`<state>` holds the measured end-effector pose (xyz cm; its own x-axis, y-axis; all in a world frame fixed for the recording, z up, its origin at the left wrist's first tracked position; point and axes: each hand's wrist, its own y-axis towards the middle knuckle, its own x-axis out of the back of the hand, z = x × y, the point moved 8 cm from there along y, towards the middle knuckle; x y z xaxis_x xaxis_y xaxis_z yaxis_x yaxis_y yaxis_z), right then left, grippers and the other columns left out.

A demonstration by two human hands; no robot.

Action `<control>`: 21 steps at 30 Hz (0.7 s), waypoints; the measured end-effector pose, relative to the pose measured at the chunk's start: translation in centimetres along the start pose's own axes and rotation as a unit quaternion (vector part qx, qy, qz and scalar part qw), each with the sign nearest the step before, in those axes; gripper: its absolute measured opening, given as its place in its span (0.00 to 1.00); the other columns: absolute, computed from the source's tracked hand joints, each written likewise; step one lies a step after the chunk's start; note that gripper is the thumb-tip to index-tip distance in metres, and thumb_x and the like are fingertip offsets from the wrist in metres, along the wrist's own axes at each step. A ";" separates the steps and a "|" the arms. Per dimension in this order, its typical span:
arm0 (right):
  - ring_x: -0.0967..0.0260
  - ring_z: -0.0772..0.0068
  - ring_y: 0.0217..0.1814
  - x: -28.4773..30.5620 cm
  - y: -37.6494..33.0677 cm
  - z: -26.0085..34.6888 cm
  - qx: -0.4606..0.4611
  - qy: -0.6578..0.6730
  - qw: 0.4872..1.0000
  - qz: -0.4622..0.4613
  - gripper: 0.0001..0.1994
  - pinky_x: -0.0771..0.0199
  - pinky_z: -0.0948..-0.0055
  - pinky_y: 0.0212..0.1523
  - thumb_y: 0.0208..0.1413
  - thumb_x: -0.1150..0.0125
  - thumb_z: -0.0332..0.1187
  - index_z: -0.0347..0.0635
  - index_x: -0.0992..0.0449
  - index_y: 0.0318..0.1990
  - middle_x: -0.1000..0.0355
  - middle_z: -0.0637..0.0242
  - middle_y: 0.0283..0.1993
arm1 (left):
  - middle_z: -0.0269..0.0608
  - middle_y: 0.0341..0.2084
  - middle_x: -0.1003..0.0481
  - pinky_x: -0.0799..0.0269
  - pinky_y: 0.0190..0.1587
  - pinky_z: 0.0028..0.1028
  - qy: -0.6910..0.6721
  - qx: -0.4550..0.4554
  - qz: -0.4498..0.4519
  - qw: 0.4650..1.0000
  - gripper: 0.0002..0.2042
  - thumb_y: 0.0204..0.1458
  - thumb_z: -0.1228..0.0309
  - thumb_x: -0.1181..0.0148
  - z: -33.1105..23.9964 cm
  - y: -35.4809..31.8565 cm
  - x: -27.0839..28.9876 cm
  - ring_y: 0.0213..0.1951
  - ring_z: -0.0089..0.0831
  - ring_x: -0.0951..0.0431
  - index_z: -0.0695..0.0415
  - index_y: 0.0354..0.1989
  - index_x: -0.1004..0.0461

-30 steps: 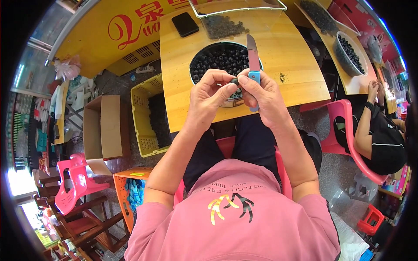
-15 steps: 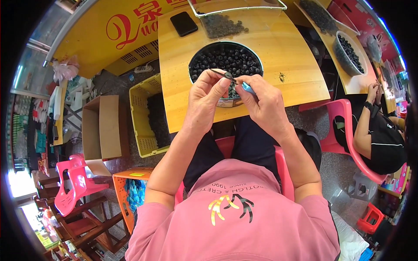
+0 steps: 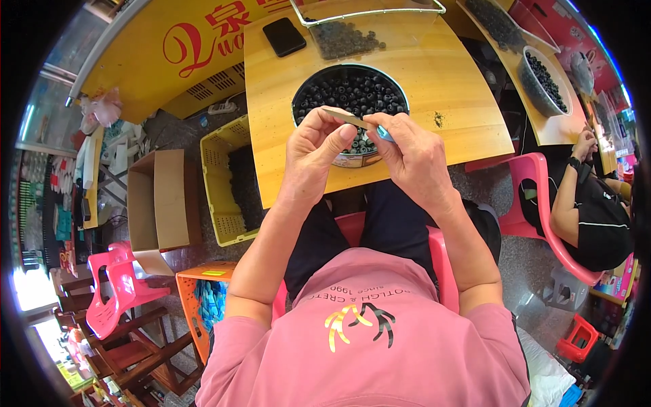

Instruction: Trimming the stems or ends of small black berries using a small knife at a manual workstation.

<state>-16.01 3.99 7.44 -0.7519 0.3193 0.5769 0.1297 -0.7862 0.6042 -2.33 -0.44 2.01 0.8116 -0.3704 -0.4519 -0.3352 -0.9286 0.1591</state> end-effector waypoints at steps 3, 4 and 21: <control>0.27 0.58 0.30 -0.2 0.0 -0.6 0.005 -0.009 1.000 -0.009 0.10 0.29 0.68 0.29 0.55 0.39 0.26 0.38 0.25 0.44 0.27 0.56 0.33 | 0.32 0.36 0.26 0.33 0.46 0.19 -0.006 -0.021 0.030 0.999 0.08 0.55 0.73 0.38 -1.0 -0.3 -0.6 0.40 0.18 0.29 0.60 0.42 0.28; 0.27 0.58 0.31 -0.9 -0.2 -1.7 -0.030 -0.050 0.998 0.005 0.09 0.29 0.68 0.30 0.56 0.39 0.28 0.38 0.24 0.44 0.27 0.56 0.32 | 0.32 0.36 0.27 0.33 0.47 0.20 -0.012 -0.037 0.058 0.998 0.08 0.55 0.74 0.38 -1.5 -0.6 -1.1 0.41 0.18 0.28 0.60 0.41 0.28; 0.38 0.89 0.32 -2.9 -0.9 -2.2 -0.274 0.404 0.869 0.082 0.13 0.36 0.85 0.33 0.63 0.42 0.41 0.38 0.25 0.37 0.32 0.77 0.31 | 0.33 0.37 0.27 0.30 0.47 0.21 0.078 -0.048 0.042 0.995 0.08 0.55 0.78 0.39 -1.2 -0.8 -0.9 0.42 0.20 0.25 0.62 0.42 0.28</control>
<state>-15.37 2.58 4.02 -0.9895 -0.1228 -0.0762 0.1175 -0.9905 0.0708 -2.24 0.65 3.33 0.8502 -0.4379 -0.2923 -0.3631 -0.8897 0.2767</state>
